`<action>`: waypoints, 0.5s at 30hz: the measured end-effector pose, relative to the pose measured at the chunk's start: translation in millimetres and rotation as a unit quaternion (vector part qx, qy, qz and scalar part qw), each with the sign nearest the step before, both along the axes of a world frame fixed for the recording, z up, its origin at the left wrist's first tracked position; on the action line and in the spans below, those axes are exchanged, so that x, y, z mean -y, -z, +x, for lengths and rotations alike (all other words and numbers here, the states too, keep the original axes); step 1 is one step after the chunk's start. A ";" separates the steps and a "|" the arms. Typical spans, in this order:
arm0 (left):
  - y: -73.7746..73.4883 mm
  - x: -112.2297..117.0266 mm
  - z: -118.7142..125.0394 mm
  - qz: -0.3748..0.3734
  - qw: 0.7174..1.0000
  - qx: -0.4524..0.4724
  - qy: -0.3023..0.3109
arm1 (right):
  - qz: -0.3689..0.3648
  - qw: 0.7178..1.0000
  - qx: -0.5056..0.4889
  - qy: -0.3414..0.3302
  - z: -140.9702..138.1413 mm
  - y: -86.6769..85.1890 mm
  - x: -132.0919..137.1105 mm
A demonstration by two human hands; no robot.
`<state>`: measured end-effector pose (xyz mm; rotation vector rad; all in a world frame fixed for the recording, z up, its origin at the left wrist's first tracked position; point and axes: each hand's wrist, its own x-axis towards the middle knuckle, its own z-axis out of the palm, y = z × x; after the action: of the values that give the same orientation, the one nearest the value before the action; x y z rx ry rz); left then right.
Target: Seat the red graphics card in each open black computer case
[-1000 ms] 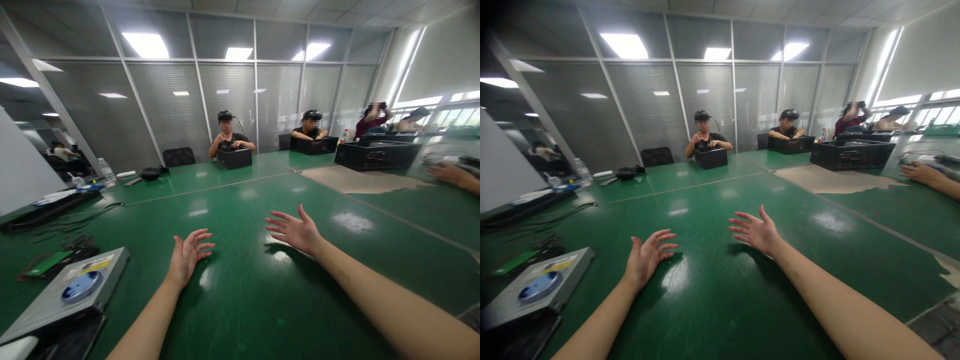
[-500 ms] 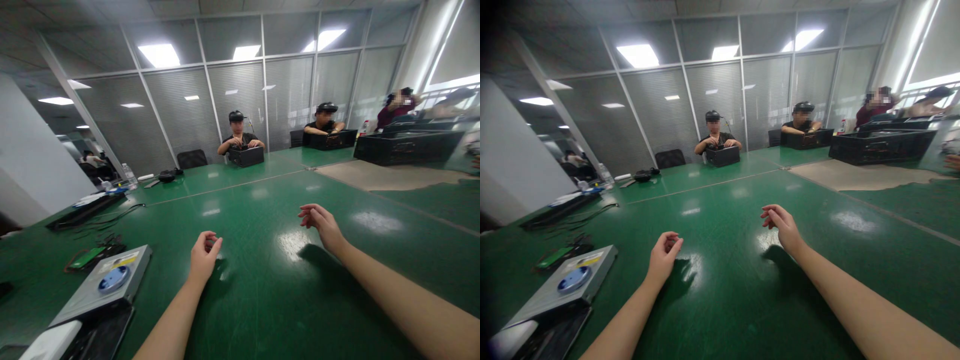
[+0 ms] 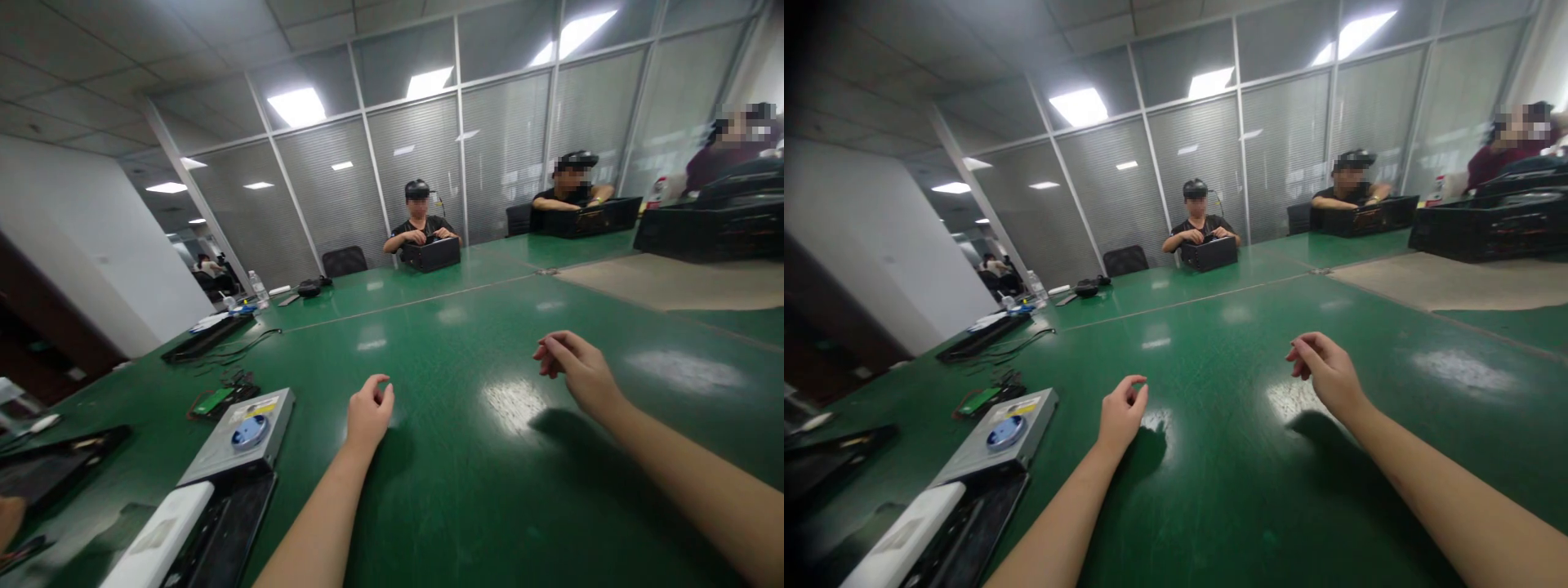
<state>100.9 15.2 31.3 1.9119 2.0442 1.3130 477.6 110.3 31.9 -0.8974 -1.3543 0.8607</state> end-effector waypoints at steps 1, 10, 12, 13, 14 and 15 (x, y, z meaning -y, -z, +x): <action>0.0 -0.3 0.6 -0.001 1.000 0.003 0.003 | -0.002 1.000 -0.002 0.003 1.2 -1.1 -0.2; -0.7 -1.4 4.3 -0.003 0.997 -0.007 0.074 | -0.031 0.999 0.018 -0.018 -0.9 -0.3 1.2; -1.5 -0.5 6.5 -0.008 0.996 -0.024 0.089 | -0.029 0.999 0.021 -0.023 -1.7 -0.8 2.0; -1.8 -0.3 7.4 -0.012 0.995 -0.029 0.094 | -0.029 0.999 0.021 -0.025 -1.9 -1.3 2.4; -2.0 -0.2 8.0 -0.015 0.995 -0.031 0.096 | -0.028 0.999 0.021 -0.026 -2.2 -1.9 2.6; -2.0 -0.3 8.3 -0.016 0.995 -0.031 0.097 | -0.028 0.999 0.021 -0.027 -2.4 -2.3 2.7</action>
<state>109.2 15.5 33.4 2.0998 1.8358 1.1837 475.2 107.6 34.2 -0.9295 -1.4017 0.9303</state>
